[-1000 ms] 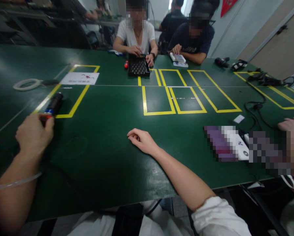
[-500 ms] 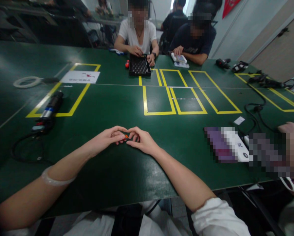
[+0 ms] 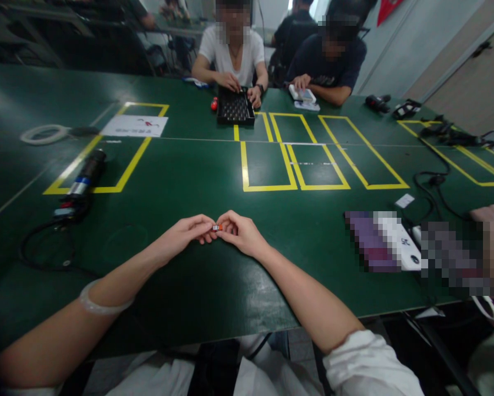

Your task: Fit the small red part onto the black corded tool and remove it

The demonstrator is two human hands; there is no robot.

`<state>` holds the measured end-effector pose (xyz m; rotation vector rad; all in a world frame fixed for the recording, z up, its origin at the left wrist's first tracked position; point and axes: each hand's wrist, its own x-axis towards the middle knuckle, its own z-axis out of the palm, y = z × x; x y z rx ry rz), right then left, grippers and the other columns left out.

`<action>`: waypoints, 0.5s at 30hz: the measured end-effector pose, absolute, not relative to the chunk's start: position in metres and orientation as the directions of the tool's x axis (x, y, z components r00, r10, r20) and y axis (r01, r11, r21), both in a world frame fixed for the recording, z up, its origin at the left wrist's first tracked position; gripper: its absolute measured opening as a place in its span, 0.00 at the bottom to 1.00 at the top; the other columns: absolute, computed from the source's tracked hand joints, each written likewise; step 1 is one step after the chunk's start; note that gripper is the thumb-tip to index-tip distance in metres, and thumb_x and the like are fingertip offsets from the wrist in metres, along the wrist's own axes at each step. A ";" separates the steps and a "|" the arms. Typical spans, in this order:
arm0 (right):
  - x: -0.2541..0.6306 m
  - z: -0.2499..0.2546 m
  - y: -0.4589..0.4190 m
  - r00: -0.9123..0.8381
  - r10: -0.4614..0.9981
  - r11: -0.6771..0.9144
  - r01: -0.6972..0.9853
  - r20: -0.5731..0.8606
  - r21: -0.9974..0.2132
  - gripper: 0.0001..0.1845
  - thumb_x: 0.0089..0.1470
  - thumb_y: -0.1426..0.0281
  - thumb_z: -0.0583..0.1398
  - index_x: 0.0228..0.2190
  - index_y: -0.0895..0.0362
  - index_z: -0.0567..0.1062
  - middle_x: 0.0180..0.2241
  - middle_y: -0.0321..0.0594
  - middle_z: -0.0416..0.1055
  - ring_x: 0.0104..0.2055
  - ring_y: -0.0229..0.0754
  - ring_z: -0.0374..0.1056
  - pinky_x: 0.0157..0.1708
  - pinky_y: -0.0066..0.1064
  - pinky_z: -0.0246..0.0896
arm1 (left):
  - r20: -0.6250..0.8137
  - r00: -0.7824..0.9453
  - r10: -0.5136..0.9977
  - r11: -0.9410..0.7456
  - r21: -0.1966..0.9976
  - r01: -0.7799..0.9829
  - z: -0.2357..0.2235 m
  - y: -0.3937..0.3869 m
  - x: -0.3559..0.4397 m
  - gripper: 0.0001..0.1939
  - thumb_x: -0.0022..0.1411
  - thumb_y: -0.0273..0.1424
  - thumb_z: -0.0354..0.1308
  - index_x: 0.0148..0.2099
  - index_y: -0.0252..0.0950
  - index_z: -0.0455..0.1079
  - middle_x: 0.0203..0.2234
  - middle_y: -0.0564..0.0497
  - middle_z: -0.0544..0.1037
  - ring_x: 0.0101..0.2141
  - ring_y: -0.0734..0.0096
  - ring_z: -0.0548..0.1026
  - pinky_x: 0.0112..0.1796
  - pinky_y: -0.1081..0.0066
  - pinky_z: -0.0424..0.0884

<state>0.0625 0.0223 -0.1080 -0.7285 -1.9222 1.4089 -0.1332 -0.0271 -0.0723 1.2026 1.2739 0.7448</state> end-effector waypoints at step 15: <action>0.062 -0.107 0.026 -0.625 0.777 0.171 0.101 0.071 -0.980 0.15 0.52 0.64 0.65 0.40 0.58 0.74 0.32 0.36 0.72 0.28 0.33 0.62 0.27 0.26 0.57 | -0.027 0.230 0.973 -0.088 0.876 0.474 -0.070 -0.033 -0.133 0.14 0.62 0.41 0.57 0.44 0.37 0.69 0.40 0.48 0.76 0.40 0.66 0.75 0.45 0.66 0.71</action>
